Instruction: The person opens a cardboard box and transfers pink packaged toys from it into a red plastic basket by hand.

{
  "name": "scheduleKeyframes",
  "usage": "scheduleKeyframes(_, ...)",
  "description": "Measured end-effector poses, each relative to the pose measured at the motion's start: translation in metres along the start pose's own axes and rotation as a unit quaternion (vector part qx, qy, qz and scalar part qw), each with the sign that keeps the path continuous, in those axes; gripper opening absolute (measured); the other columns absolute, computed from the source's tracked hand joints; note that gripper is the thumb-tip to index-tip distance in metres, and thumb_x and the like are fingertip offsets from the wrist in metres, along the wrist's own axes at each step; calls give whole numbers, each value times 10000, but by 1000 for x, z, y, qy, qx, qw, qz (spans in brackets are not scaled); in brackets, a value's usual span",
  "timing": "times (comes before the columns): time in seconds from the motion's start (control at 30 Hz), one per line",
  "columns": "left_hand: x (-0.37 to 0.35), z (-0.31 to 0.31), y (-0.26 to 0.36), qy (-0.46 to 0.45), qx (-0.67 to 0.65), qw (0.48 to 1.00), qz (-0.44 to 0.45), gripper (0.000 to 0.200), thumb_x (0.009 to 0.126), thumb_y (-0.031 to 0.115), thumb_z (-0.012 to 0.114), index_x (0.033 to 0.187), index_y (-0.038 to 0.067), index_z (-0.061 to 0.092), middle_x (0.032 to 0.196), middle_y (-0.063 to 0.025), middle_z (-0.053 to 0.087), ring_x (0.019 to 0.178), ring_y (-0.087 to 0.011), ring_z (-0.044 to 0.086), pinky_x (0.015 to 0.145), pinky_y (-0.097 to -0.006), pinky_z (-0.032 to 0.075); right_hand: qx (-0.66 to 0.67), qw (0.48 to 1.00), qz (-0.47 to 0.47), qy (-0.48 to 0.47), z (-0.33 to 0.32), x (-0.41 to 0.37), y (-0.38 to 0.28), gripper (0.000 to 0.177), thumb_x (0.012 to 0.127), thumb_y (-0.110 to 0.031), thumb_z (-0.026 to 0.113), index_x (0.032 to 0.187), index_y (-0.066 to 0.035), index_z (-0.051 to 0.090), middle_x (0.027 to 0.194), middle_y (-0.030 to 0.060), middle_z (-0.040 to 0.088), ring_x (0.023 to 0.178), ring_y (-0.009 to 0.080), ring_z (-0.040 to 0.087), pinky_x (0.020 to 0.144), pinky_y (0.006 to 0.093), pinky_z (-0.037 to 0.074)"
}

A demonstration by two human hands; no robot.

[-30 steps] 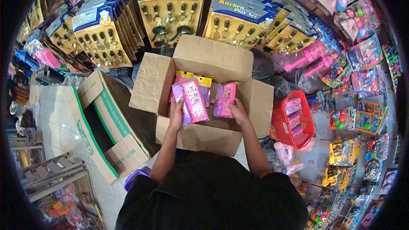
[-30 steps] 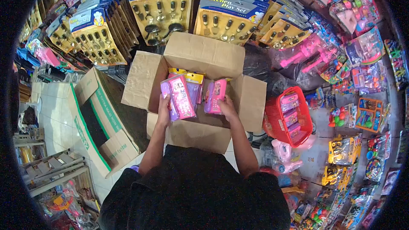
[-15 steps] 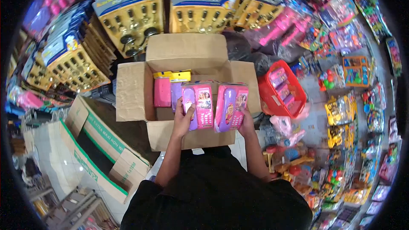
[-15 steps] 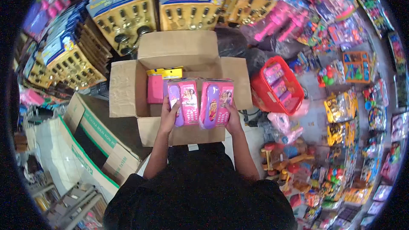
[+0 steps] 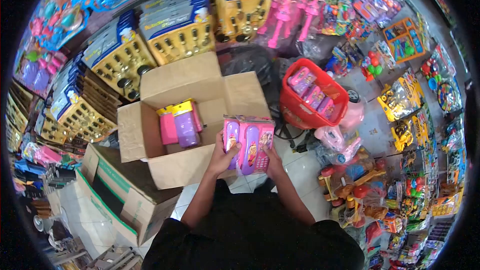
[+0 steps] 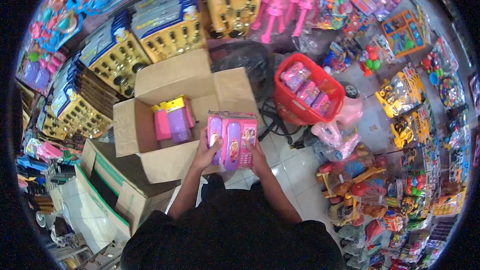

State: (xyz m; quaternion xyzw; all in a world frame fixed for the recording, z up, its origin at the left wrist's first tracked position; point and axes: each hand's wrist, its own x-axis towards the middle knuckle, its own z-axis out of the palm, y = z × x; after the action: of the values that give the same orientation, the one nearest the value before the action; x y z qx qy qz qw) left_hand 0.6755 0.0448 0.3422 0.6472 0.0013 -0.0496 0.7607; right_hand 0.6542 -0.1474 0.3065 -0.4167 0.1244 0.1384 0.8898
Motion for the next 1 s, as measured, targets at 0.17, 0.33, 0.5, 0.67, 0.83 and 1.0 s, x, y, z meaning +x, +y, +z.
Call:
scheduleKeyframes(0.17, -1, 112, -43, -48, -65, 997, -6, 525, 965, 151, 555, 1372, 31, 247, 1288, -106, 436, 1186, -162, 435, 1023, -329, 367, 32, 999, 5, 27, -80, -38, -46, 590, 989, -254, 508, 1489, -184, 205, 1374, 87, 441, 1219, 216, 501, 976, 383, 468)
scheduleKeyframes(0.33, -16, 214, -78, -129, -68, 986, -83, 573, 984, 216, 538, 1395, 47, 175, 1328, -124, 402, 1232, -182, 400, 1065, -349, 320, -24, 997, -41, 60, -166, -85, -103, 598, 1004, -251, 478, 1501, -152, 162, 1397, 92, 393, 1248, 200, 435, 1032, 367, 392)
scheduleKeyframes(0.5, -12, 282, -87, -212, -55, 968, -125, 614, 969, 241, 574, 1392, 58, 167, 1306, -135, 434, 1210, -186, 433, 1048, -350, 343, -90, 984, -117, 104, -230, -117, -130, 570, 1002, -214, 477, 1492, -114, 203, 1426, 80, 375, 1274, 188, 423, 1054, 343, 368)
scheduleKeyframes(0.67, 7, 317, -89, -222, 4, 967, -122, 634, 948, 261, 610, 1376, 37, 201, 1298, -139, 442, 1196, -188, 449, 1034, -348, 360, -132, 973, -158, 106, -266, -116, -156, 551, 972, -190, 554, 1453, -57, 319, 1341, 70, 487, 1211, 170, 471, 1031, 327, 373)
scheduleKeyframes(0.83, 34, 318, -101, -189, 48, 976, -96, 639, 935, 294, 627, 1358, 13, 238, 1247, -134, 470, 1164, -184, 472, 1011, -338, 383, -164, 973, -135, 93, -273, -88, -183, 559, 946, -170, 605, 1437, -46, 368, 1255, 57, 559, 1115, 146, 532, 973, 311, 418)
scheduleKeyframes(1.0, 88, 323, -102, -149, 17, 982, -117, 641, 933, 326, 627, 1353, 15, 256, 1221, -130, 484, 1126, -177, 487, 971, -332, 413, -149, 976, -136, 82, -272, -51, -204, 604, 917, -120, 637, 1447, -49, 357, 1211, 63, 577, 1037, 135, 559, 908, 304, 461)
